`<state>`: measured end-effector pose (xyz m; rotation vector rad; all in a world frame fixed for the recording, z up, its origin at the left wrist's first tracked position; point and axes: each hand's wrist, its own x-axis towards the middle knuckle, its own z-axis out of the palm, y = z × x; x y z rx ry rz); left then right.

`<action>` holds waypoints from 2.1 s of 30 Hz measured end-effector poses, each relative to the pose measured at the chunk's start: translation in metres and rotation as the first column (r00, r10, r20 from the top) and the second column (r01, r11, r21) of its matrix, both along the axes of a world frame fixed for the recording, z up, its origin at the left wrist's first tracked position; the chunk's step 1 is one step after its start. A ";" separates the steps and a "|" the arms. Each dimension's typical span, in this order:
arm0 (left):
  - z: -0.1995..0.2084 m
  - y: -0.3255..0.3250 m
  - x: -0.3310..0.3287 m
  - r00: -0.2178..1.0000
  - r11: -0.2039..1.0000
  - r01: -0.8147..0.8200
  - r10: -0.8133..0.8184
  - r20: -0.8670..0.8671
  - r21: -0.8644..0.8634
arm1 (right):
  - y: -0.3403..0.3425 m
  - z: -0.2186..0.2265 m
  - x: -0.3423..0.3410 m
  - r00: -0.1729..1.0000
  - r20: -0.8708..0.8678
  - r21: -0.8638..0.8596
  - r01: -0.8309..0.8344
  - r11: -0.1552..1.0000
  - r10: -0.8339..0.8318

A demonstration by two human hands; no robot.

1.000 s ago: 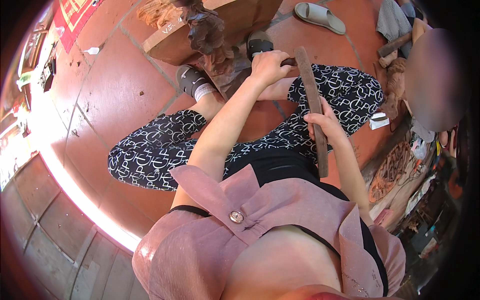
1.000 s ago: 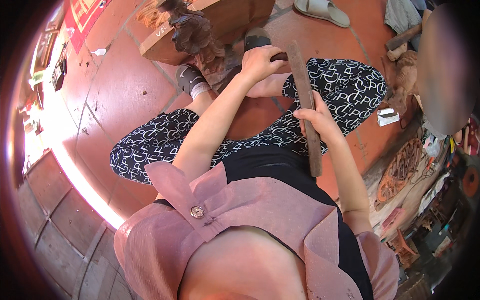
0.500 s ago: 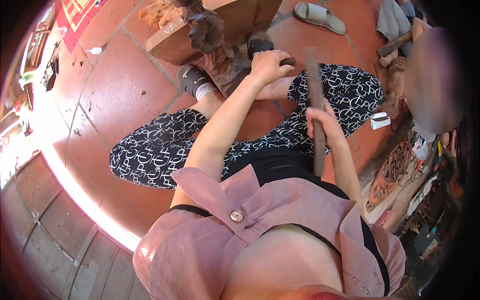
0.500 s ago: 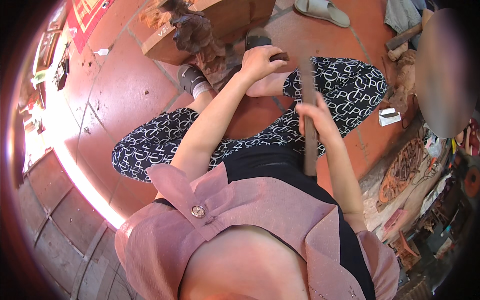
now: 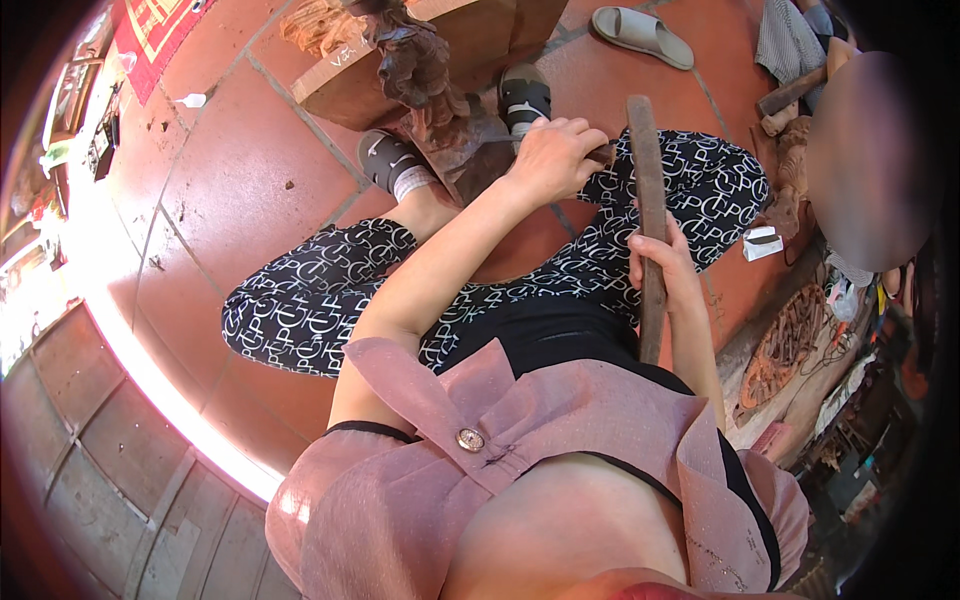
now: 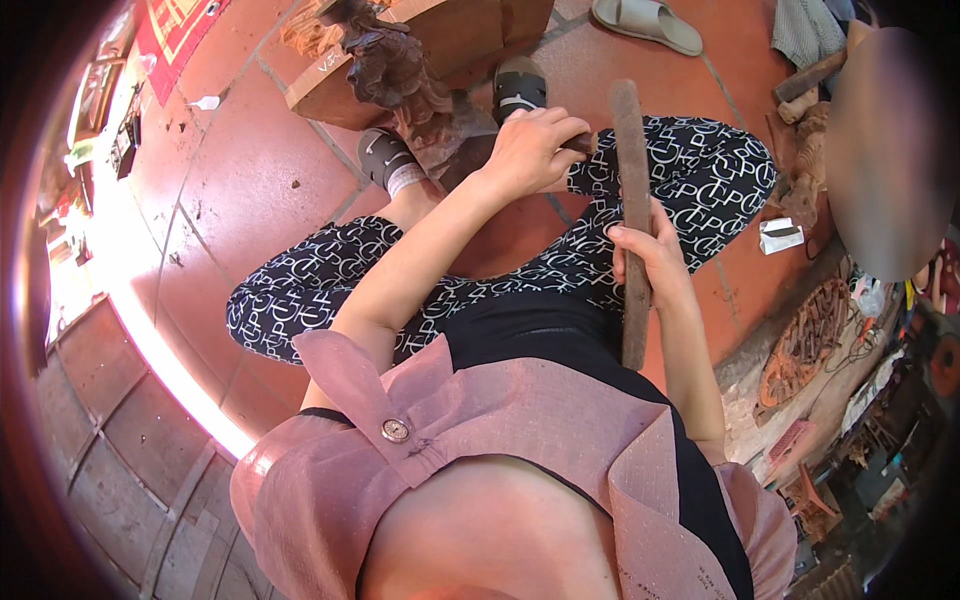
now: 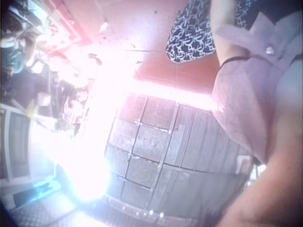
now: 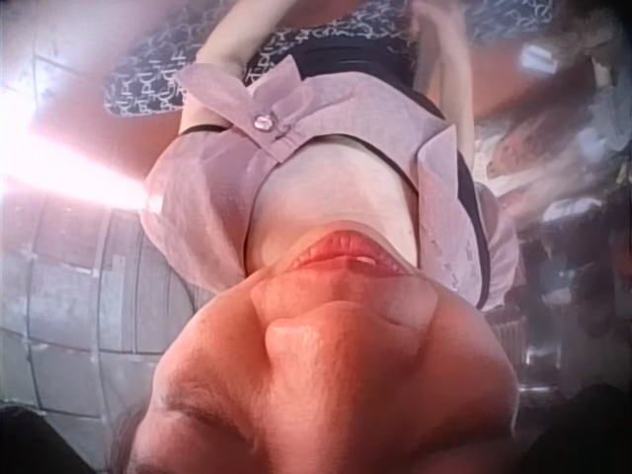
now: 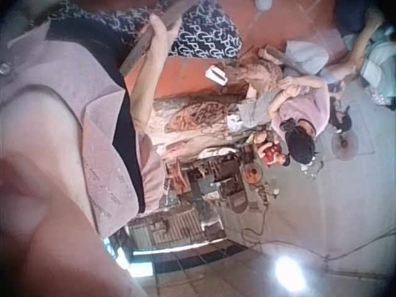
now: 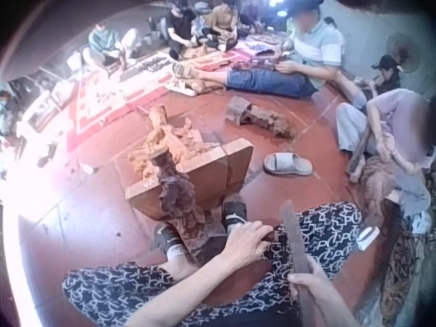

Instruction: The person sits on the floor and carves a piece of wood using a chisel and mallet. They repeatedly strike the chisel to shape the wood, occasionally pausing to inspect the work.

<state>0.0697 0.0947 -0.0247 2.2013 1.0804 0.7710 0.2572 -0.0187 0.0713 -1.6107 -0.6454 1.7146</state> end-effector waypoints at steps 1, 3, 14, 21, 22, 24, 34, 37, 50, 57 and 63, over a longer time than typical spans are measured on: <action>0.001 -0.003 -0.002 1.000 1.000 -0.014 0.014 0.016 0.003 | 0.001 0.002 0.001 1.000 -0.012 0.028 0.004 1.000 -0.003; 0.000 -0.004 -0.006 0.999 0.999 -0.034 0.034 0.022 0.001 | 0.008 0.009 0.004 0.996 -0.088 0.050 0.021 0.999 -0.016; 0.013 -0.028 -0.014 0.998 0.998 -0.056 0.057 -0.020 0.034 | 0.087 0.058 0.000 0.439 0.892 0.303 -0.760 0.575 0.110; -0.017 -0.046 -0.020 0.976 0.959 -0.151 0.184 -0.117 0.241 | 0.114 0.028 0.021 0.263 0.965 0.262 -0.954 0.150 -0.010; -0.018 -0.045 -0.020 0.982 0.962 -0.134 0.162 -0.102 0.237 | 0.115 0.025 0.026 0.249 0.968 0.249 -0.961 0.124 -0.017; -0.021 -0.043 -0.024 0.990 0.968 -0.101 0.121 -0.074 0.228 | 0.115 0.017 0.036 0.264 0.964 0.263 -0.960 0.096 0.007; 0.012 -0.034 -0.052 0.994 0.999 0.043 -0.043 0.103 0.008 | 0.108 0.009 0.042 0.411 0.911 0.411 -0.912 0.006 0.034; 0.012 -0.035 -0.054 0.989 0.999 0.048 -0.047 0.139 -0.009 | 0.110 0.007 0.041 0.479 0.874 0.484 -0.873 -0.060 0.080; 0.010 -0.033 -0.067 0.983 0.992 0.123 -0.116 0.139 -0.041 | 0.122 -0.008 0.040 0.272 0.944 0.293 -0.951 -0.099 0.185; 0.014 -0.056 -0.071 1.000 0.998 0.007 -0.008 0.022 0.067 | 0.112 -0.010 0.036 0.260 0.954 0.268 -0.963 -0.039 0.146; 0.010 -0.040 -0.054 0.991 0.993 0.089 -0.096 0.092 0.083 | 0.109 -0.010 0.031 0.293 0.948 0.300 -0.953 -0.044 0.121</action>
